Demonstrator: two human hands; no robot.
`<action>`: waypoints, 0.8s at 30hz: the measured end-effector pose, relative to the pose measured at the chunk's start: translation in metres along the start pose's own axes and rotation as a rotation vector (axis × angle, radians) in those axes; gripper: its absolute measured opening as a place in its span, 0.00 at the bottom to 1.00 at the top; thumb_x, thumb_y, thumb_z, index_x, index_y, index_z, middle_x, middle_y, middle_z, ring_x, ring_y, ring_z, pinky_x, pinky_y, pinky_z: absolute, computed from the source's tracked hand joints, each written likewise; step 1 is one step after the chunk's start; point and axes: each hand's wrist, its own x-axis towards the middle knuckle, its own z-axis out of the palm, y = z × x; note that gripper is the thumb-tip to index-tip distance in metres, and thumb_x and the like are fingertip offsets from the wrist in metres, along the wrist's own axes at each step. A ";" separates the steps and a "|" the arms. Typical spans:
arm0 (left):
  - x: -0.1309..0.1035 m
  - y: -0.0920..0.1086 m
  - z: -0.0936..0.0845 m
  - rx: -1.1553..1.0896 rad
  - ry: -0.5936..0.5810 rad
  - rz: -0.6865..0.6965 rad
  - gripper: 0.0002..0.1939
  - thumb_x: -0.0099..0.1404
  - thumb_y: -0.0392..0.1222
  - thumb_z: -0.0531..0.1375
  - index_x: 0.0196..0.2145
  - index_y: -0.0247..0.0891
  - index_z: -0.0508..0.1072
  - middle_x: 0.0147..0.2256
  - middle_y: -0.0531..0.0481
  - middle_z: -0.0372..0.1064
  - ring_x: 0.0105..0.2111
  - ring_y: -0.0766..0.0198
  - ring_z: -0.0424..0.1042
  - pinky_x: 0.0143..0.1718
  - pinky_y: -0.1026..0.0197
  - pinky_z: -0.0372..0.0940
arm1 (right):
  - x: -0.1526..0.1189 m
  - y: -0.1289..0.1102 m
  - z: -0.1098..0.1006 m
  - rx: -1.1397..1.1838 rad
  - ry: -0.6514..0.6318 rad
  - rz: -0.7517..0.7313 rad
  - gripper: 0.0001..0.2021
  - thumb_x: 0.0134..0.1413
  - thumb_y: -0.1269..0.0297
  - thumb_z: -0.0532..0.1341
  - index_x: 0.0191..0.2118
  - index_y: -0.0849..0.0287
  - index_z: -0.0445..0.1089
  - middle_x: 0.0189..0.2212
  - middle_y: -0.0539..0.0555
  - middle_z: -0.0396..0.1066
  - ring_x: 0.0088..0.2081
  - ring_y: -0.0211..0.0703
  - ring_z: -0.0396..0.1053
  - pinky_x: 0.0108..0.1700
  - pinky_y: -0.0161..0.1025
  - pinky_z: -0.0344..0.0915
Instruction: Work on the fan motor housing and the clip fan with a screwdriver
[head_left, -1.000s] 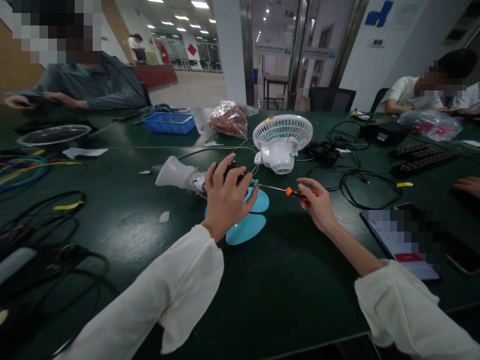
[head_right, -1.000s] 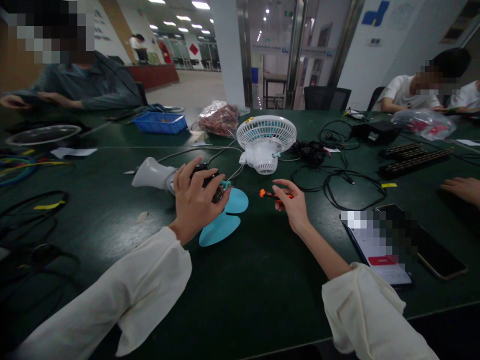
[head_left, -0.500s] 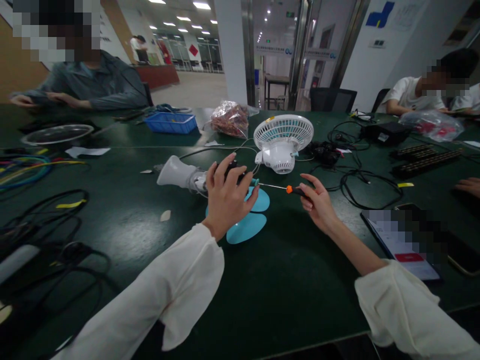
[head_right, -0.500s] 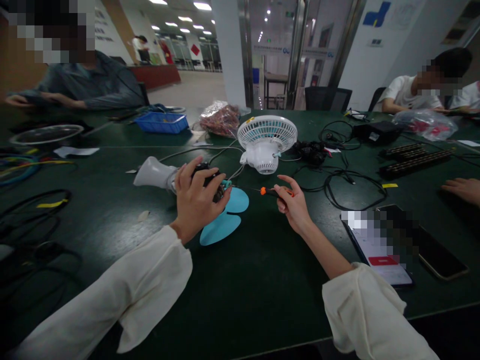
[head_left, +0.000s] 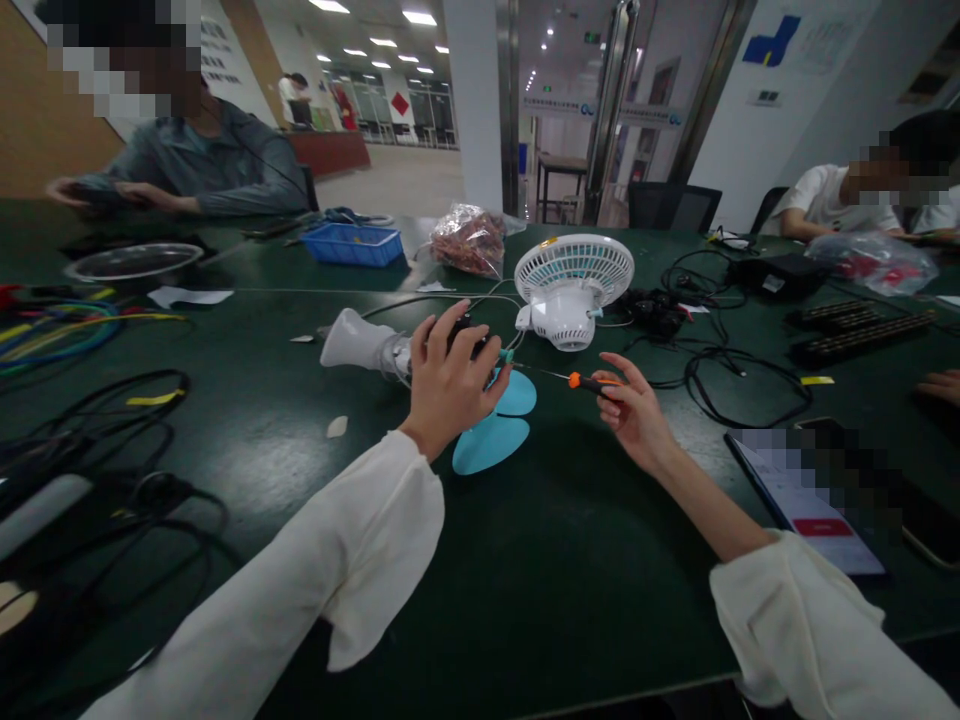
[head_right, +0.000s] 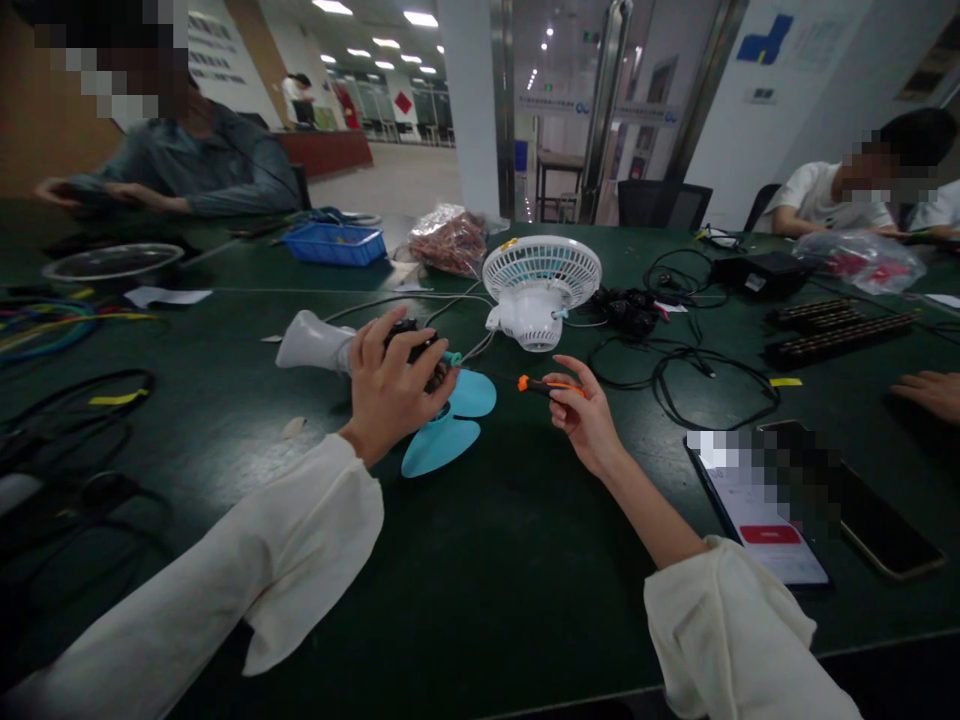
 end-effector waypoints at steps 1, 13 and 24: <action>0.000 -0.004 0.002 0.002 -0.001 -0.007 0.15 0.60 0.44 0.59 0.46 0.42 0.72 0.48 0.43 0.67 0.61 0.41 0.55 0.59 0.38 0.51 | 0.001 0.001 0.000 -0.010 0.006 -0.004 0.20 0.41 0.73 0.66 0.44 0.51 0.71 0.35 0.46 0.71 0.19 0.24 0.57 0.18 0.25 0.54; 0.024 -0.050 0.048 0.067 0.017 -0.081 0.10 0.62 0.45 0.56 0.39 0.42 0.72 0.46 0.43 0.67 0.62 0.44 0.54 0.59 0.39 0.50 | 0.013 0.007 -0.012 -0.140 0.260 -0.076 0.11 0.38 0.65 0.68 0.33 0.57 0.71 0.33 0.48 0.72 0.19 0.25 0.59 0.19 0.26 0.57; 0.040 -0.085 0.066 0.136 -0.131 -0.183 0.15 0.66 0.47 0.53 0.46 0.38 0.69 0.53 0.39 0.62 0.65 0.45 0.46 0.63 0.38 0.41 | 0.020 0.010 -0.023 -0.427 0.326 -0.198 0.09 0.43 0.62 0.64 0.33 0.58 0.70 0.31 0.48 0.70 0.20 0.29 0.61 0.19 0.28 0.59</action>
